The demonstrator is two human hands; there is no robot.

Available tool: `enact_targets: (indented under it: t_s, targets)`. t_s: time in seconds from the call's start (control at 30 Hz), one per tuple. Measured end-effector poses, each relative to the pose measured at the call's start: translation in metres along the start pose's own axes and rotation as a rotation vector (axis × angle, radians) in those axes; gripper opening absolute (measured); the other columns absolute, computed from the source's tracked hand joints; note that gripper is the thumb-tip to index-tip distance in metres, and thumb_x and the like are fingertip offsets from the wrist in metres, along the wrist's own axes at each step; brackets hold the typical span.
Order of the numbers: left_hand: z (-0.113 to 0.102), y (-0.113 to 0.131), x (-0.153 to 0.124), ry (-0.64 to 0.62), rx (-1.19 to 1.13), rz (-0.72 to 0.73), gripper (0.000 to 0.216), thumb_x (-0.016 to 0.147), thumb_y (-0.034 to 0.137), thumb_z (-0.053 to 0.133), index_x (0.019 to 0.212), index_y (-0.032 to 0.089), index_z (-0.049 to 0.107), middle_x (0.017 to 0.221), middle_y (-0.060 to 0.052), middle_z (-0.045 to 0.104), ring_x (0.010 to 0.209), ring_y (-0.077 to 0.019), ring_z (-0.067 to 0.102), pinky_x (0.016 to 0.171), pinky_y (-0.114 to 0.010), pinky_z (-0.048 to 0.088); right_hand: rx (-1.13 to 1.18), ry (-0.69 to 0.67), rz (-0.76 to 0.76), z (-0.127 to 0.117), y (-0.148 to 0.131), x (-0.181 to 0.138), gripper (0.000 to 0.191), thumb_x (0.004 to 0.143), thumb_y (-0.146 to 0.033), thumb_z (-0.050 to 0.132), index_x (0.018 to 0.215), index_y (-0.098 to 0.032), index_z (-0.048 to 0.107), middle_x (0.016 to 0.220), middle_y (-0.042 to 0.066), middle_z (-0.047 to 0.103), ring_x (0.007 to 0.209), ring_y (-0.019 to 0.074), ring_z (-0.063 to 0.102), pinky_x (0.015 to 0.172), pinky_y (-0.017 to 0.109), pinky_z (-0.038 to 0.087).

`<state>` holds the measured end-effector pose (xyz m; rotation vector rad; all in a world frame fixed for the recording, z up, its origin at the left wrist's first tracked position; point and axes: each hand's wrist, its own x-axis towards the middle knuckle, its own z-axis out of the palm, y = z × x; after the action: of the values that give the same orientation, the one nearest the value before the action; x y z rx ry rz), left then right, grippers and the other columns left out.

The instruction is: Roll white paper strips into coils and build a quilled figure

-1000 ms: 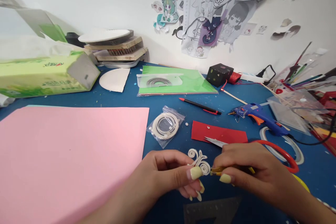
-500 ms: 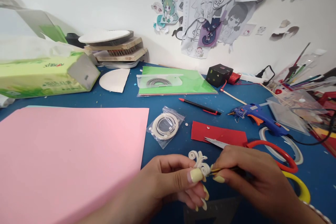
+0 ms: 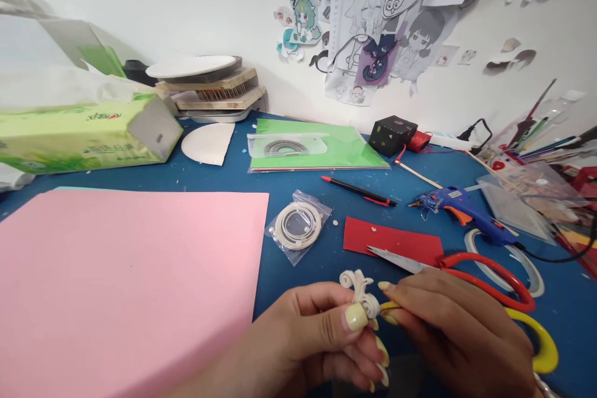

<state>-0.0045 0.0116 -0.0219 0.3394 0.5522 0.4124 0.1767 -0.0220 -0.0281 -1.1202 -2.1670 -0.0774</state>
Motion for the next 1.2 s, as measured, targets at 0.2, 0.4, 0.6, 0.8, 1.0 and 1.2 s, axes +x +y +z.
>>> enact_targets:
  t_s: [0.2, 0.4, 0.6, 0.8, 1.0, 1.2]
  targets:
    - [-0.001, -0.001, 0.001, -0.037, -0.033, 0.0, 0.016, 0.065, 0.023, 0.074, 0.064, 0.011, 0.064, 0.058, 0.0, 0.068, 0.052, -0.0067, 0.063, 0.056, -0.016, 0.048, -0.155, 0.021, -0.104, -0.004, 0.0, -0.003, 0.016, 0.082, -0.014, 0.05, 0.096, -0.02, 0.054, 0.068, 0.001, 0.068, 0.057, 0.0146, 0.062, 0.058, 0.027, 0.05]
    - [-0.002, -0.002, 0.002, -0.069, -0.051, -0.02, 0.015, 0.065, 0.022, 0.074, 0.065, 0.011, 0.063, 0.058, 0.0, 0.068, 0.053, -0.0071, 0.063, 0.057, -0.016, 0.048, -0.269, -0.007, -0.22, -0.011, 0.001, -0.001, 0.014, 0.082, -0.013, 0.05, 0.094, -0.017, 0.056, 0.067, 0.002, 0.069, 0.056, 0.0145, 0.063, 0.057, 0.028, 0.048]
    - [-0.004, -0.005, 0.001, -0.103, -0.049, -0.011, 0.014, 0.067, 0.022, 0.072, 0.067, 0.011, 0.063, 0.059, -0.001, 0.068, 0.055, -0.0076, 0.063, 0.058, -0.016, 0.048, -0.325, 0.047, -0.286, -0.011, 0.0, 0.004, 0.008, 0.083, -0.013, 0.051, 0.086, -0.016, 0.057, 0.066, 0.0, 0.069, 0.054, 0.0114, 0.062, 0.056, 0.026, 0.048]
    - [-0.006, -0.007, 0.005, -0.149, -0.077, 0.001, 0.014, 0.068, 0.021, 0.072, 0.068, 0.011, 0.062, 0.06, -0.002, 0.069, 0.056, -0.0081, 0.064, 0.058, -0.017, 0.049, -0.323, 0.11, -0.338, -0.01, 0.001, 0.005, 0.007, 0.082, -0.01, 0.052, 0.081, -0.013, 0.059, 0.063, 0.0, 0.068, 0.053, 0.0104, 0.061, 0.054, 0.025, 0.048]
    - [-0.002, -0.006, 0.002, -0.084, -0.08, -0.015, 0.017, 0.063, 0.021, 0.075, 0.067, 0.011, 0.062, 0.059, -0.001, 0.068, 0.055, -0.0079, 0.063, 0.058, -0.017, 0.048, -0.346, 0.082, -0.352, -0.012, 0.0, 0.009, 0.007, 0.083, -0.01, 0.051, 0.08, -0.012, 0.057, 0.062, 0.001, 0.068, 0.052, 0.0101, 0.061, 0.051, 0.025, 0.048]
    - [-0.003, -0.006, 0.003, -0.117, -0.03, -0.006, 0.019, 0.062, 0.023, 0.076, 0.066, 0.011, 0.062, 0.058, -0.001, 0.068, 0.053, -0.0084, 0.063, 0.058, -0.018, 0.048, -0.367, 0.099, -0.386, -0.013, 0.002, 0.008, 0.011, 0.086, -0.013, 0.048, 0.079, -0.015, 0.057, 0.059, -0.001, 0.067, 0.051, 0.0099, 0.06, 0.051, 0.025, 0.047]
